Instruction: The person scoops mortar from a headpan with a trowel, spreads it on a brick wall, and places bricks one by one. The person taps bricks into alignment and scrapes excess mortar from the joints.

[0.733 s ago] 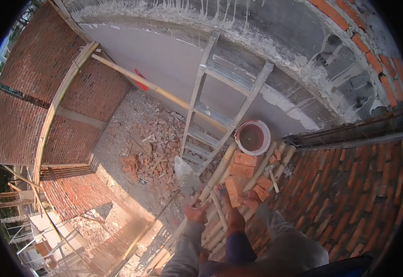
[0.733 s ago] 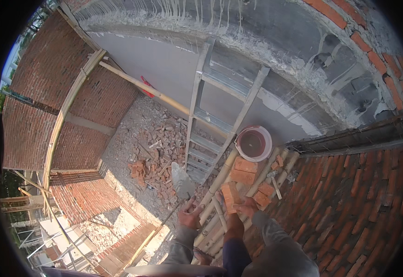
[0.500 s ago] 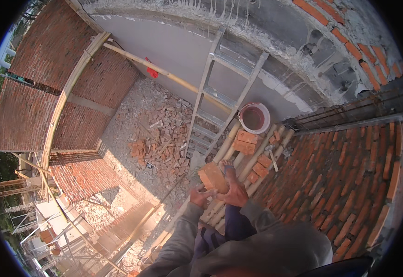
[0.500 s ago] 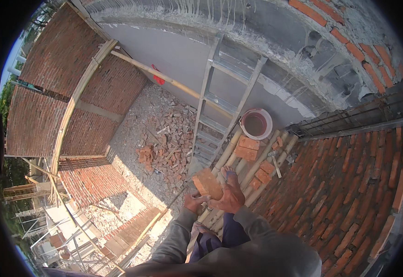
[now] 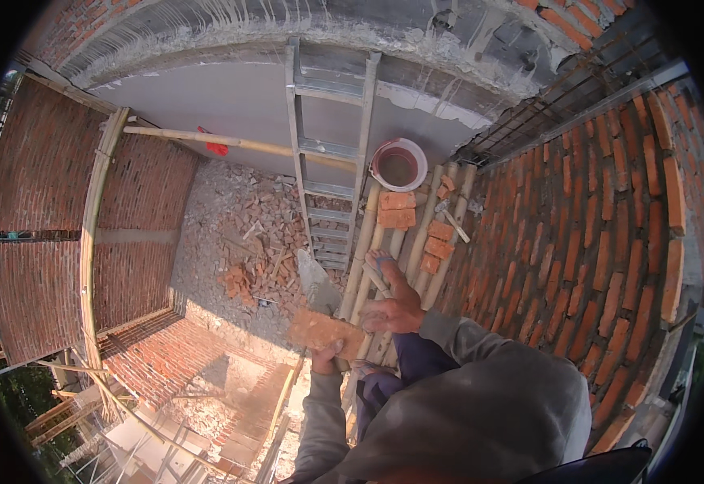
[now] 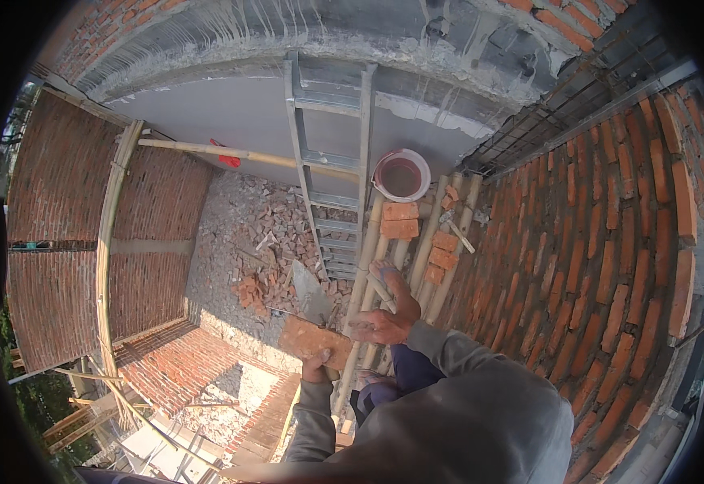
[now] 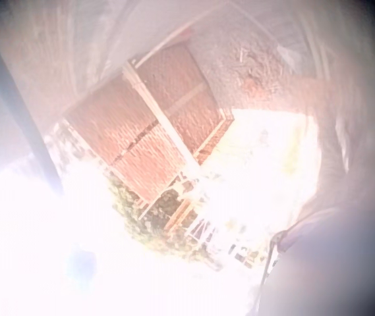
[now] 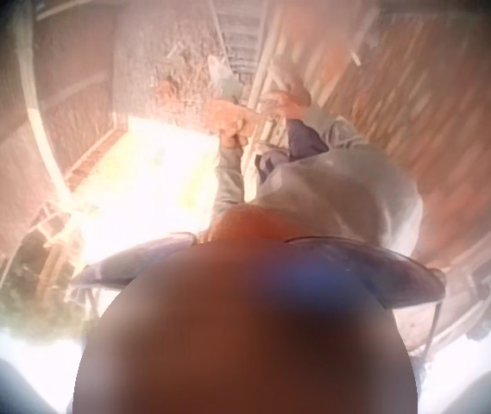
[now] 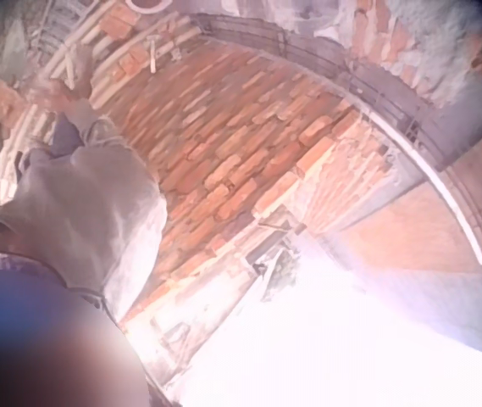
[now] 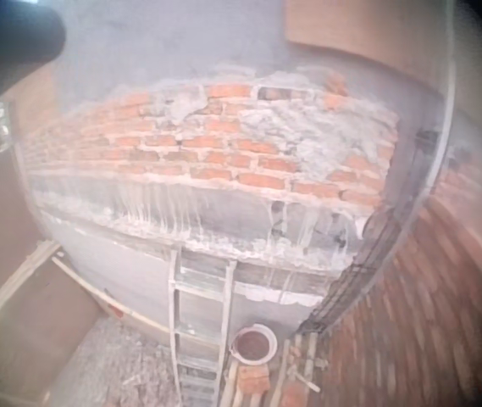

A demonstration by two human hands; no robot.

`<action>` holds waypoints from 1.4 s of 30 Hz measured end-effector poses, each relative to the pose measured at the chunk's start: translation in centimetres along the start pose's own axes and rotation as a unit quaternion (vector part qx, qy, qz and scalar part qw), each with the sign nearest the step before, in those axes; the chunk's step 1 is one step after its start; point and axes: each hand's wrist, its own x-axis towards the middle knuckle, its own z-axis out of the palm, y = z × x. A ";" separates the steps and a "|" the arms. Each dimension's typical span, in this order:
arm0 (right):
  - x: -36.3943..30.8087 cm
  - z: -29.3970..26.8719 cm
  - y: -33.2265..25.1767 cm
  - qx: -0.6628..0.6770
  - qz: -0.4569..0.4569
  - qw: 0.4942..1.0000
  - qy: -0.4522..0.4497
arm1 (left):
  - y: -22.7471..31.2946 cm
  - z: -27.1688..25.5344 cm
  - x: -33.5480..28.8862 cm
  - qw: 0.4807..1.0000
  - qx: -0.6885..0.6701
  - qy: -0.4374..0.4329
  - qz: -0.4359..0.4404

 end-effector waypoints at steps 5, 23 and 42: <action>-0.6 3.3 7.7 0.102 0.148 0.981 -0.072 | -0.4 3.4 1.0 0.994 -0.083 0.053 -0.056; 13.5 21.6 59.2 0.427 0.530 0.687 0.255 | -10.9 -2.4 8.7 0.975 -0.169 0.143 -0.033; 7.8 7.4 30.1 0.353 0.503 0.784 0.090 | -8.3 -1.6 0.3 0.948 -0.247 0.202 -0.004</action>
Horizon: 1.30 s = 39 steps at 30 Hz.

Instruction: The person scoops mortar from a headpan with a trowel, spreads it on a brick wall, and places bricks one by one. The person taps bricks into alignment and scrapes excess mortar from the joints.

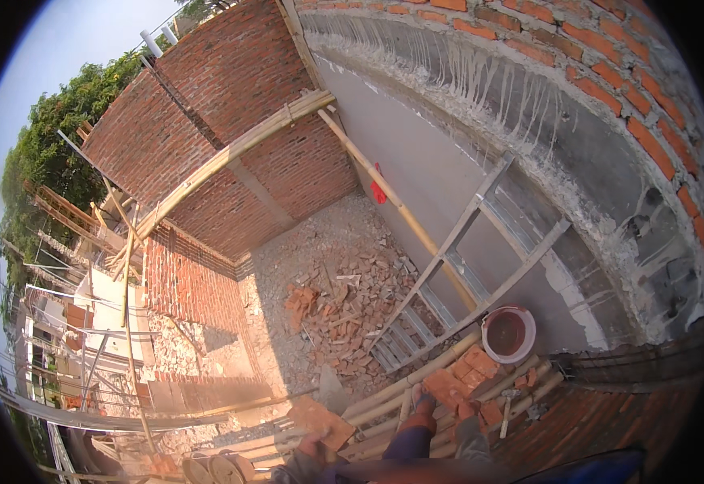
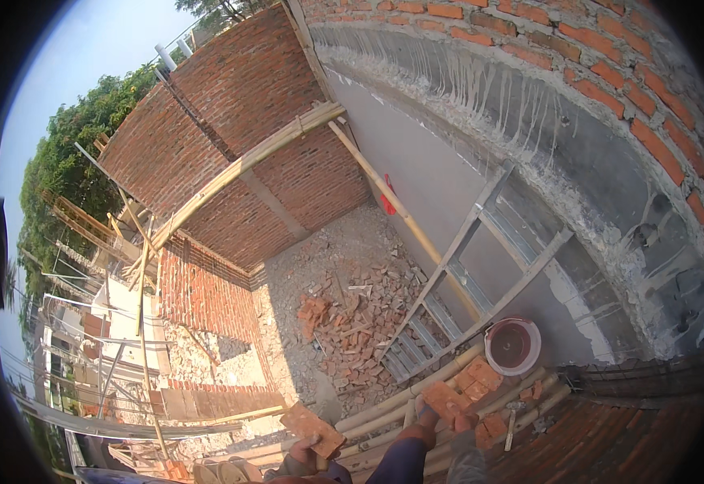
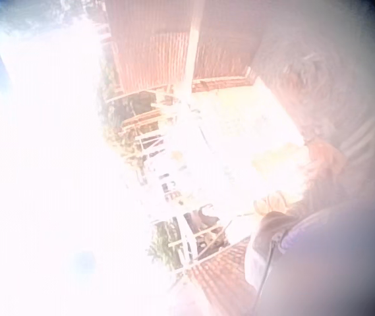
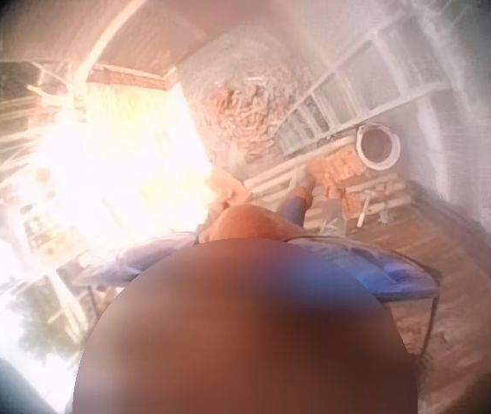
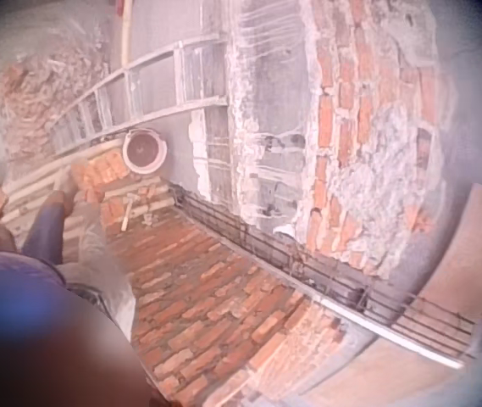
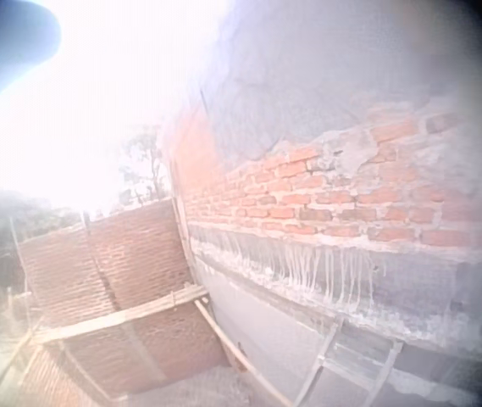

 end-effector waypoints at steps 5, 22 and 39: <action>-19.9 3.7 -10.2 0.035 -0.097 0.960 -0.260 | 2.3 2.8 -7.5 0.986 -0.061 -0.059 0.146; -57.0 26.9 -6.1 -0.160 0.050 0.627 -0.761 | 9.5 -14.9 -30.7 0.827 -0.320 -0.031 0.462; -78.7 31.1 14.8 -0.259 0.265 0.497 -0.785 | 2.5 -31.8 -45.5 0.690 -0.428 0.079 0.578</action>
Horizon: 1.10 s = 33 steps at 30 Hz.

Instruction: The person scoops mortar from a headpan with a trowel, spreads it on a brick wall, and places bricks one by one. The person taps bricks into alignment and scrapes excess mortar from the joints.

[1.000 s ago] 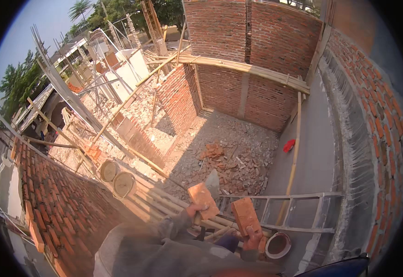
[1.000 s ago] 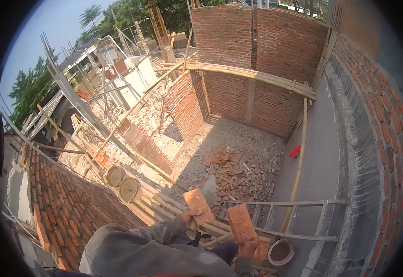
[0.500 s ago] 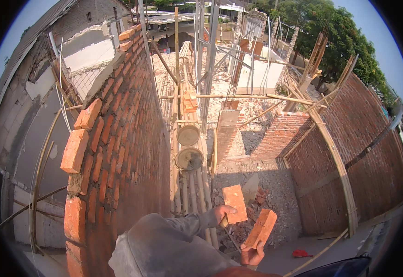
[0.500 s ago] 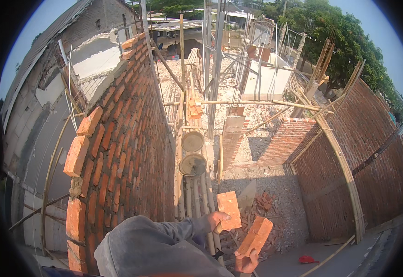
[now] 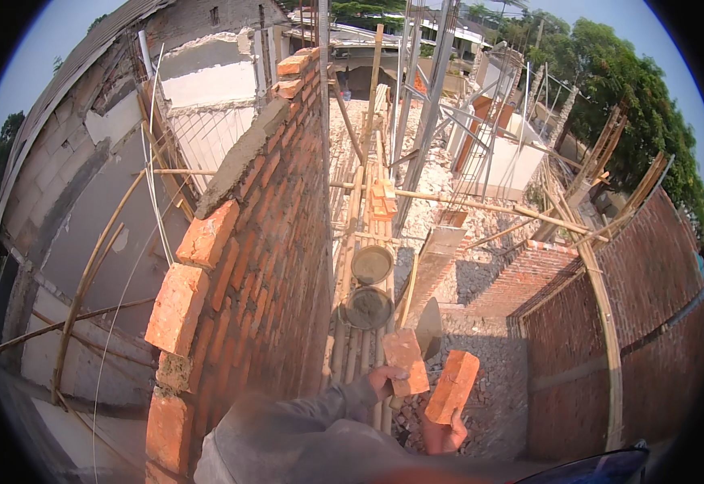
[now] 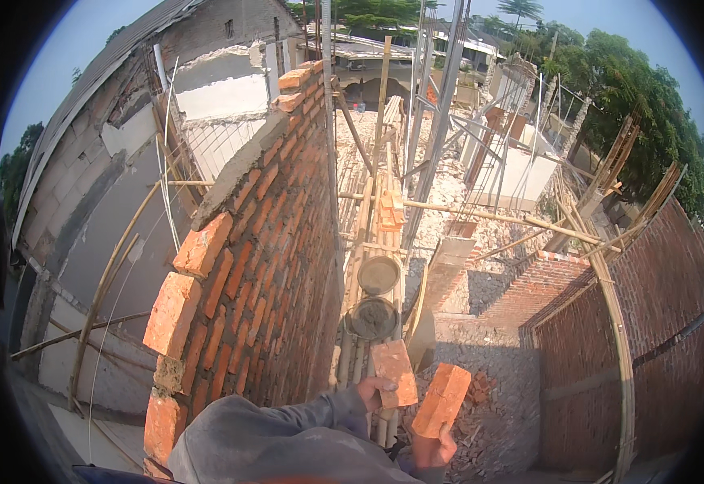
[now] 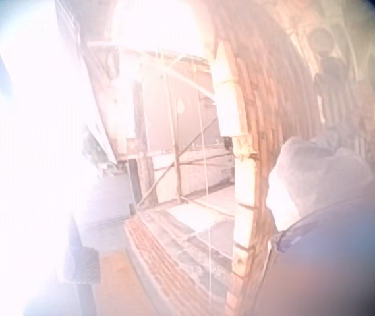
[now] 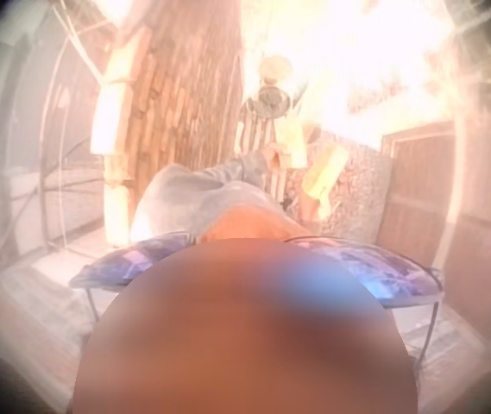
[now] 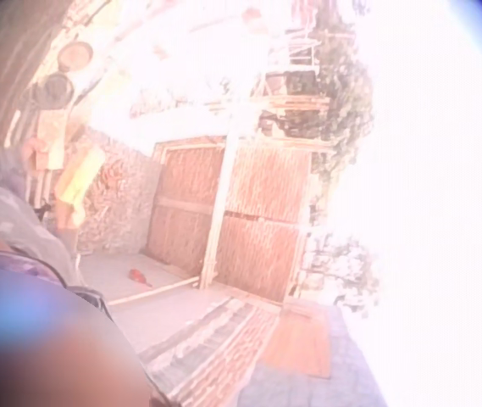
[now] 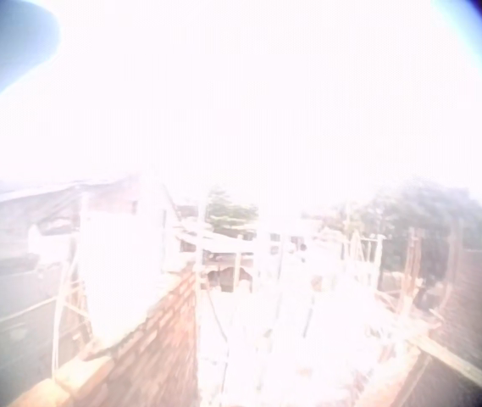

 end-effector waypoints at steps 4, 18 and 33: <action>1.6 -0.1 1.5 0.048 0.055 0.997 -0.026 | 0.0 2.3 -0.1 0.994 -0.078 -0.042 0.058; 0.0 -4.6 -1.9 0.154 0.145 0.977 0.042 | 0.4 8.7 -2.8 0.974 0.027 0.024 -0.225; -8.7 -18.4 -4.6 -0.044 0.008 0.963 0.266 | 8.7 9.3 -1.1 0.998 -0.001 -0.032 0.048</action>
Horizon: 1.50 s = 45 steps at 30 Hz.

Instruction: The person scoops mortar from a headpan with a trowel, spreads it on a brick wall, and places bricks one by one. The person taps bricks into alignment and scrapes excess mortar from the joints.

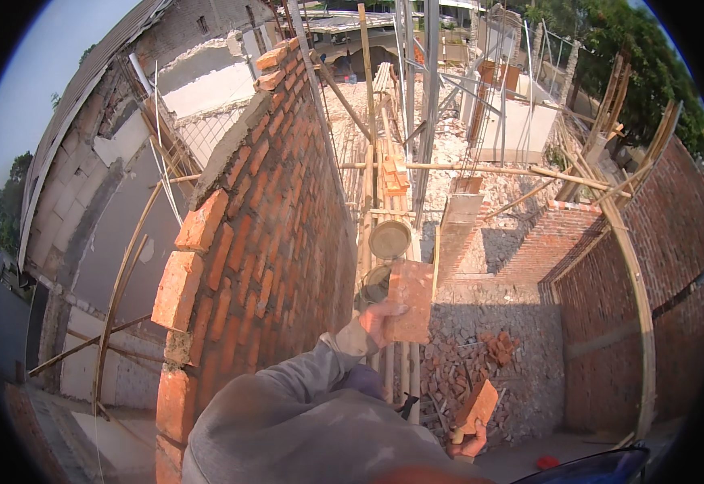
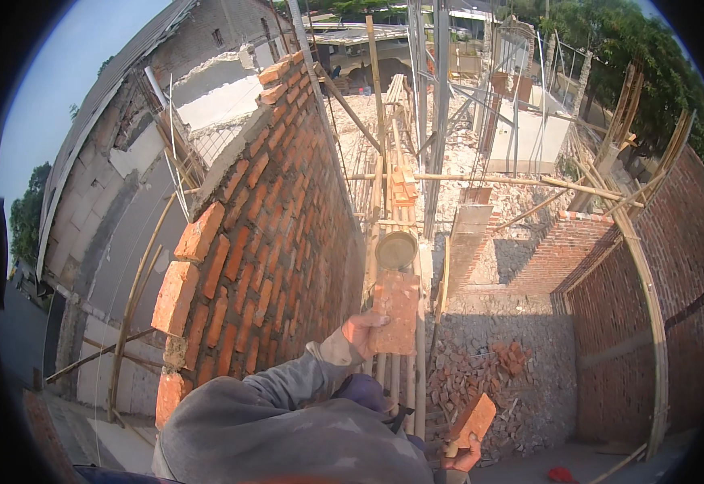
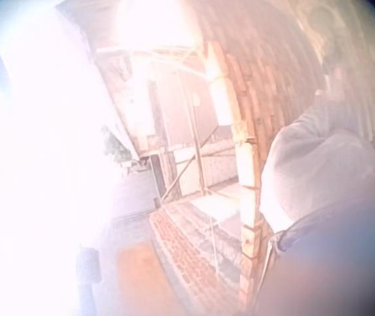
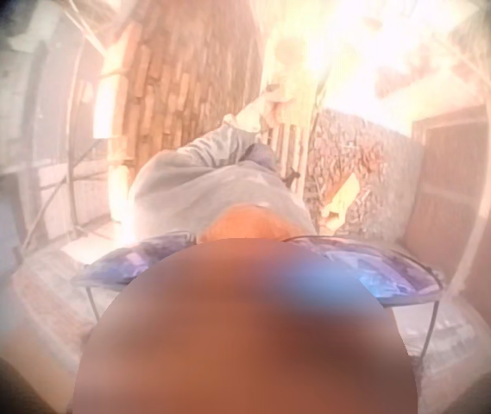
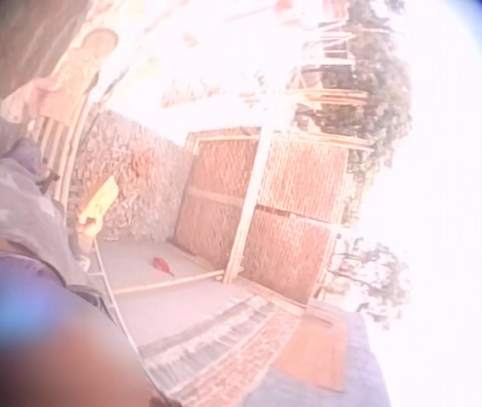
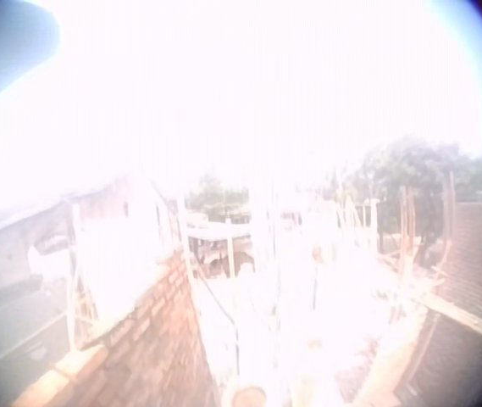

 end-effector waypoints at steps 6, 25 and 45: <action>2.2 -7.8 0.8 -0.101 -0.026 0.989 0.107 | 14.6 7.0 6.5 0.984 0.130 -0.047 0.112; 11.3 3.0 5.0 -0.164 -0.027 0.973 0.163 | 57.7 5.7 5.4 0.023 0.936 0.350 -0.011; 24.0 19.8 7.7 -0.212 0.038 0.976 0.044 | 66.5 -1.2 9.8 0.243 0.808 0.522 0.127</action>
